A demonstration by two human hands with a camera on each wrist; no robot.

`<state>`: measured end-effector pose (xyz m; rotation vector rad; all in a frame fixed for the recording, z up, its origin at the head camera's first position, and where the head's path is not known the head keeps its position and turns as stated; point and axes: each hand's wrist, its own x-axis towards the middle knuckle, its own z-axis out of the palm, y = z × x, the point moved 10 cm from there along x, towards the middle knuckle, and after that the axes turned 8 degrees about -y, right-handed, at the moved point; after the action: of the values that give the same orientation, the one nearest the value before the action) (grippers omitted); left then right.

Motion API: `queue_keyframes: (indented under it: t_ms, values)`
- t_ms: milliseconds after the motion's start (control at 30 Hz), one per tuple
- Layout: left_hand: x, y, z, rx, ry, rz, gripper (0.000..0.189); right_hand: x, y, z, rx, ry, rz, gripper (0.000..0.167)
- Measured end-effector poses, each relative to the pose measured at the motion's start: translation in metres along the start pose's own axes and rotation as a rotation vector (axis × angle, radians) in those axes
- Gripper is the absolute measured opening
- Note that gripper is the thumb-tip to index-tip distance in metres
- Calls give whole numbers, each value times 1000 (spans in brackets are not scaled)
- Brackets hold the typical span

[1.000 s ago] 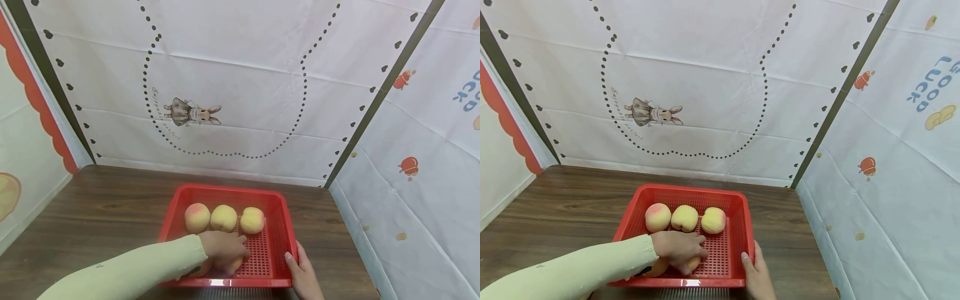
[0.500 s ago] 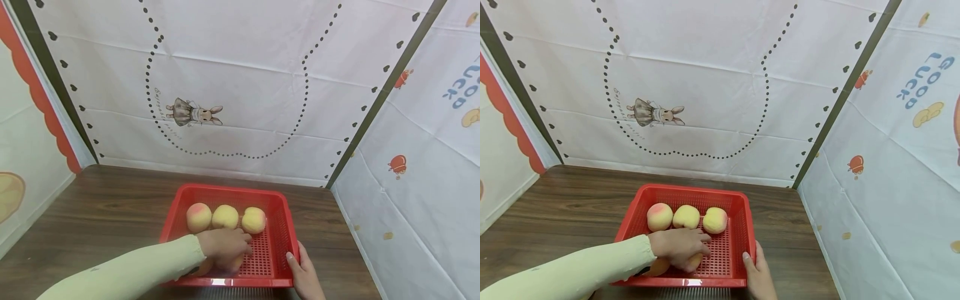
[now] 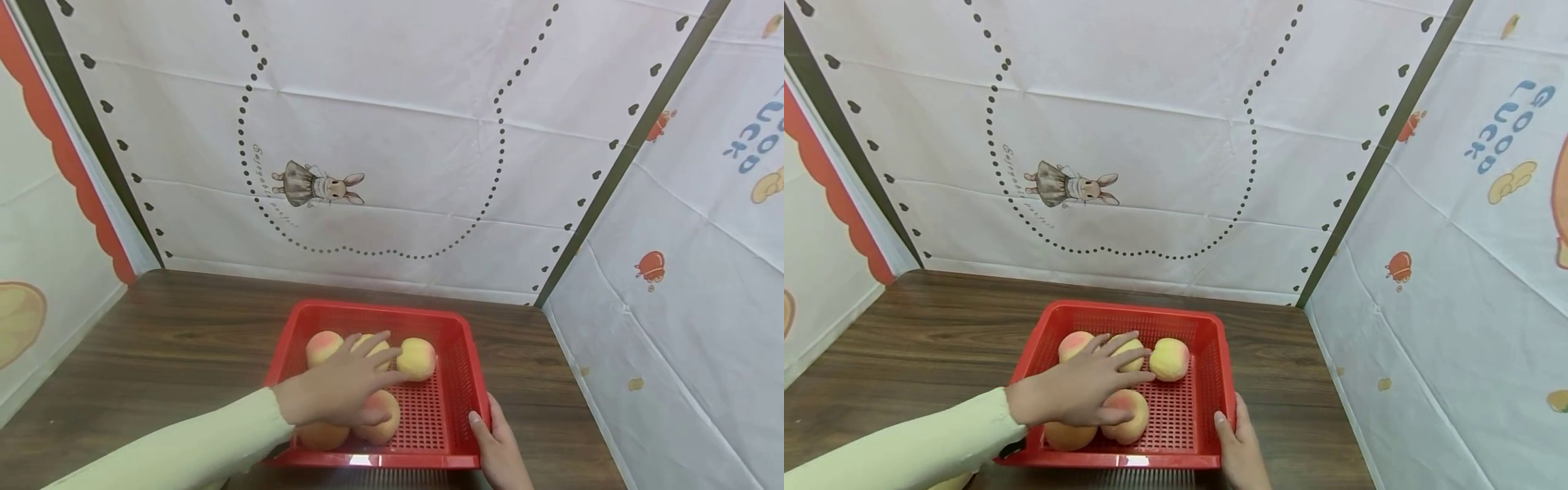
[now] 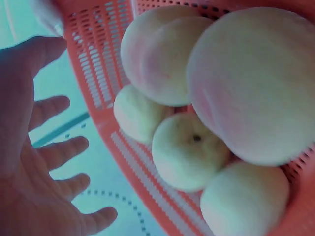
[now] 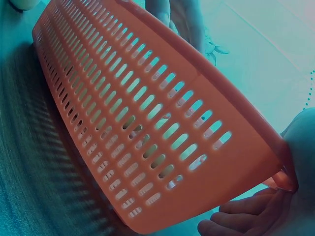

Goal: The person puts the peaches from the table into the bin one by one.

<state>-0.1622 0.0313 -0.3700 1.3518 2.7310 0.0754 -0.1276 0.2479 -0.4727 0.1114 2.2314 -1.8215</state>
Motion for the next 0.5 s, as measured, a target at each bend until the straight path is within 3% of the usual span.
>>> queue_keyframes:
  t_ms: [133, 300, 500]
  values:
    - [-26, -18, -13, -52, 58, -83, 52, 0, -1, 0, -6, 3, 11, 59]
    - [-64, -42, -28, -48, 117, -209, 62, -1, -2, 0, -3, 8, -1, 59]
    - [-113, -72, -27, -74, 124, -381, 75, -1, -1, 1, 0, -6, -17, 59]
